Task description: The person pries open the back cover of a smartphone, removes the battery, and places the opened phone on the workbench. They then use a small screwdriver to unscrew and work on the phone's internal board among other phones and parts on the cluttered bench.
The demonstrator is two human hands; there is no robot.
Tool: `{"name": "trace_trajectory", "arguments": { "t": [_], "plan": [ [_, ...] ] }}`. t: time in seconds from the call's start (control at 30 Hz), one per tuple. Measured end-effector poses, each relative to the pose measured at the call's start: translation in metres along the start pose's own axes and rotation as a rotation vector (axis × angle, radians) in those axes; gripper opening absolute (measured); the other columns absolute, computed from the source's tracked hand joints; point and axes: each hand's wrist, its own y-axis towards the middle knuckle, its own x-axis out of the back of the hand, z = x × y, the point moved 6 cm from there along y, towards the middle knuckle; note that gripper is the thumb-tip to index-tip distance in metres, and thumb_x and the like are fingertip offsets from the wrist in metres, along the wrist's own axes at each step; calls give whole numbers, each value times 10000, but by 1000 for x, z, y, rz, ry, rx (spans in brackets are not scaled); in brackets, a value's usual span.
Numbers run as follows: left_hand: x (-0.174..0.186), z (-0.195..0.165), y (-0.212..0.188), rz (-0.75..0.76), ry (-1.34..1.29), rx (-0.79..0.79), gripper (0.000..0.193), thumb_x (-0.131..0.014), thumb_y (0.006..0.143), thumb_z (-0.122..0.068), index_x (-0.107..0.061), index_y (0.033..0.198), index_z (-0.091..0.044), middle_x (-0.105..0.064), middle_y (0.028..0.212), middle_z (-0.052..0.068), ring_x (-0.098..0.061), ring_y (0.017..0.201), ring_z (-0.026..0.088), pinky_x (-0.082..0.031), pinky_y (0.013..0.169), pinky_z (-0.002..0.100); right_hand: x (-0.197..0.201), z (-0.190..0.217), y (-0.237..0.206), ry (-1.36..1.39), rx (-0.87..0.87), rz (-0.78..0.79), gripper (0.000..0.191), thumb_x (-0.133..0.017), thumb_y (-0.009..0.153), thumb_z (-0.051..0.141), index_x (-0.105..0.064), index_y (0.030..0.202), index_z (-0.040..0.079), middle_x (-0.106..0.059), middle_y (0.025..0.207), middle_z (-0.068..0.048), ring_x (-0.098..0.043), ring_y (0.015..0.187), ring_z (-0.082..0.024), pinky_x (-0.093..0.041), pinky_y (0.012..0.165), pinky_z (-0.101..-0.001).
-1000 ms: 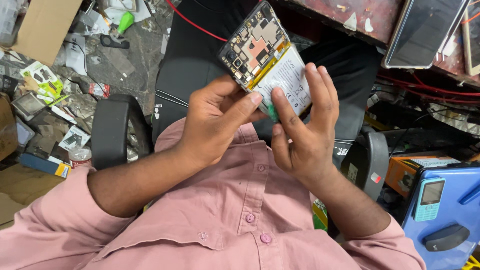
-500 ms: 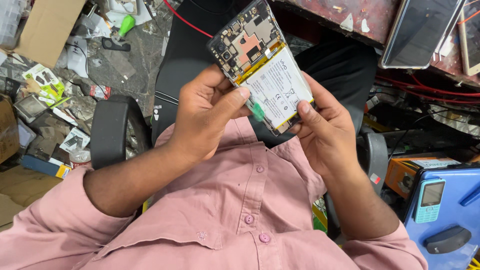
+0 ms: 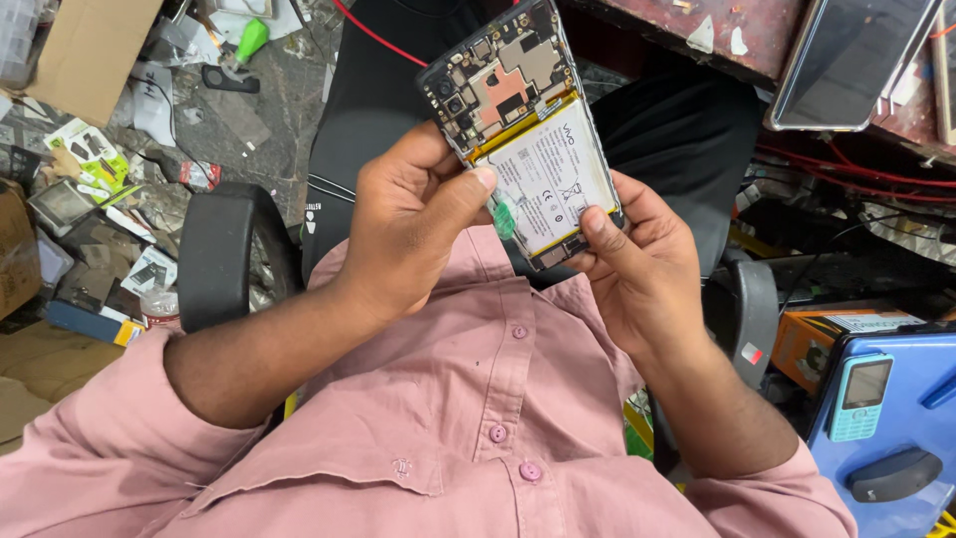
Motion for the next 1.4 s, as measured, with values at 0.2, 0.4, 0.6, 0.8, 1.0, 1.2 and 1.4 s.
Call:
{"name": "trace_trajectory", "arguments": {
  "t": [0.2, 0.4, 0.6, 0.8, 1.0, 1.2, 1.4],
  "plan": [
    [4, 4, -1, 2, 40, -31, 243, -568, 1065, 7, -582, 1302, 57, -692, 1212, 130, -687, 1070, 134, -615, 938, 324, 0, 2, 0, -140, 36, 9, 324, -660, 1023, -53, -566, 1331, -82, -716, 1176, -168, -722, 993, -192, -625, 848, -336],
    [7, 8, 0, 37, 88, -28, 277, -577, 1077, -16, -580, 1346, 49, -692, 1222, 96, -634, 1019, 83, -533, 838, 242, -7, 10, -2, -309, 56, 85, 555, -682, 954, -82, -487, 1473, -88, -693, 1277, -154, -706, 1109, -164, -603, 980, -318],
    [-4, 2, 1, 134, 50, -39, 316, -556, 1153, -87, -512, 1437, 46, -655, 1331, 105, -647, 1168, 90, -559, 989, 257, -6, 10, -5, -344, 89, 58, 550, -681, 976, -95, -480, 1488, -109, -697, 1278, -170, -712, 1091, -171, -609, 963, -319],
    [-15, -8, 6, 147, -52, 113, 483, -496, 1094, -217, -429, 1519, 2, -657, 1289, 74, -681, 1097, 115, -599, 939, 303, -2, 9, 1, -75, -12, 89, 515, -642, 1022, -68, -461, 1503, -88, -713, 1231, -189, -734, 1047, -203, -628, 890, -338],
    [-22, -5, 6, 153, 166, -11, 565, -662, 1053, -18, -369, 1534, 26, -647, 1337, 111, -666, 1190, 116, -562, 1066, 297, -4, 3, 2, -61, -79, 107, 453, -602, 1035, -59, -437, 1457, -54, -704, 1196, -196, -728, 1058, -223, -631, 924, -378],
    [-7, 4, 7, 112, 196, -28, 478, -693, 1070, 20, -424, 1465, 24, -702, 1254, 133, -710, 1119, 127, -605, 1023, 289, -7, 3, 4, 8, -112, 187, 505, -598, 1060, 122, -424, 1504, -43, -704, 1228, -199, -730, 1082, -244, -620, 947, -391],
    [-2, 9, 5, 79, 129, 26, 477, -699, 1053, 41, -434, 1451, 27, -705, 1259, 133, -709, 1122, 133, -605, 1075, 320, 19, 23, 10, -87, 51, 51, 430, -592, 1069, 255, -557, 1376, -44, -738, 1076, -217, -763, 894, -260, -639, 809, -359]
  ]
}}
